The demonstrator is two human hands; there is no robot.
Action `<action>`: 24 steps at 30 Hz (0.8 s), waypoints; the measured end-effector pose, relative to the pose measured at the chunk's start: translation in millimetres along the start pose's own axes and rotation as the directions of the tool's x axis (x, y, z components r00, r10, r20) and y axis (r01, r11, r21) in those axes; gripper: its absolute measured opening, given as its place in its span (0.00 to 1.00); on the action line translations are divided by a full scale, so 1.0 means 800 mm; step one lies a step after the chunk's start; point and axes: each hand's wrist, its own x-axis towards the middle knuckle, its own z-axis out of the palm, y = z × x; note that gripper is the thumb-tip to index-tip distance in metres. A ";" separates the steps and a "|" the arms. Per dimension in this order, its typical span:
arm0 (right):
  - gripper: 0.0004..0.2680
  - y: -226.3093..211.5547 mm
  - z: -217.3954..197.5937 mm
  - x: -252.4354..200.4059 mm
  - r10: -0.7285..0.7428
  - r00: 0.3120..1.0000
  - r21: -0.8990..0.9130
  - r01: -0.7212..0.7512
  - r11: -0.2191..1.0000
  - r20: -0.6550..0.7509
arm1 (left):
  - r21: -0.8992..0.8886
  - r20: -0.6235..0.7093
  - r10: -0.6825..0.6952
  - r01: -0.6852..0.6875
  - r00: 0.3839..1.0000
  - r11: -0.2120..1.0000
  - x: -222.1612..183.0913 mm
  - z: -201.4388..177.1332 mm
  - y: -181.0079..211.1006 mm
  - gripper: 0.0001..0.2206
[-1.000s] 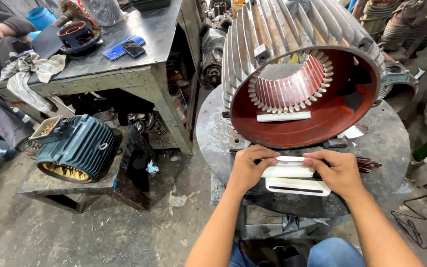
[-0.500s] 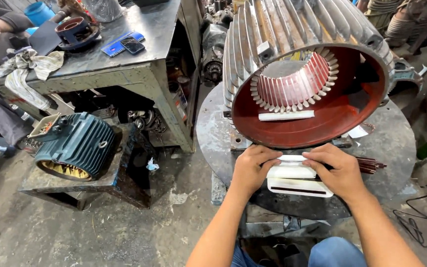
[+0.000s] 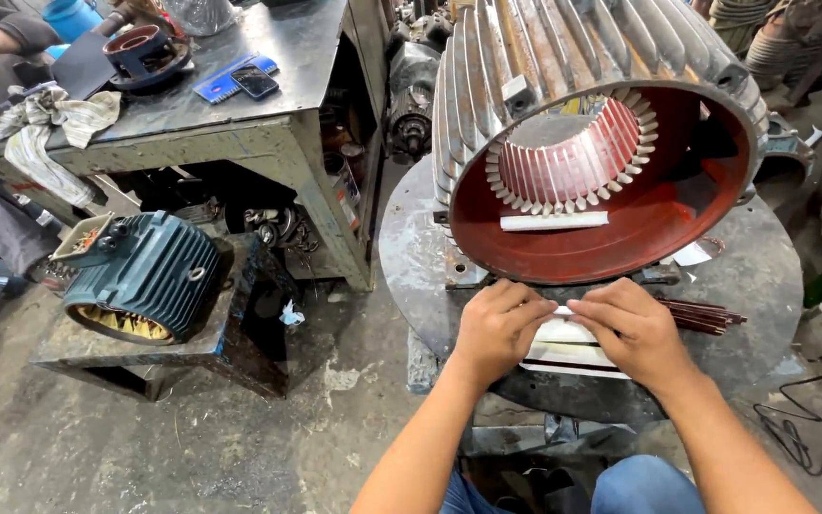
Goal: Manually inserting white insulation strips into the slots of an electric motor stator during a repair process.
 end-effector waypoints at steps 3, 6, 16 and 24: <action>0.01 0.004 0.001 -0.005 0.005 1.000 -0.006 -0.006 1.000 -0.020 | 0.007 -0.013 0.012 -0.012 1.000 1.000 -0.003 0.005 0.000 0.06; 0.01 0.000 -0.001 -0.001 0.002 1.000 0.011 -0.001 1.000 -0.031 | 0.026 -0.030 0.010 -0.009 1.000 1.000 0.003 -0.004 0.009 0.06; 0.02 0.009 -0.003 -0.011 0.093 0.993 0.024 -0.092 0.995 -0.078 | -0.001 -0.044 -0.062 0.062 0.997 0.998 -0.004 -0.003 0.000 0.07; 0.10 -0.009 -0.012 0.003 0.164 0.983 0.057 -0.159 0.986 -0.086 | -0.162 -0.031 -0.241 0.233 0.970 0.959 -0.005 -0.002 -0.004 0.05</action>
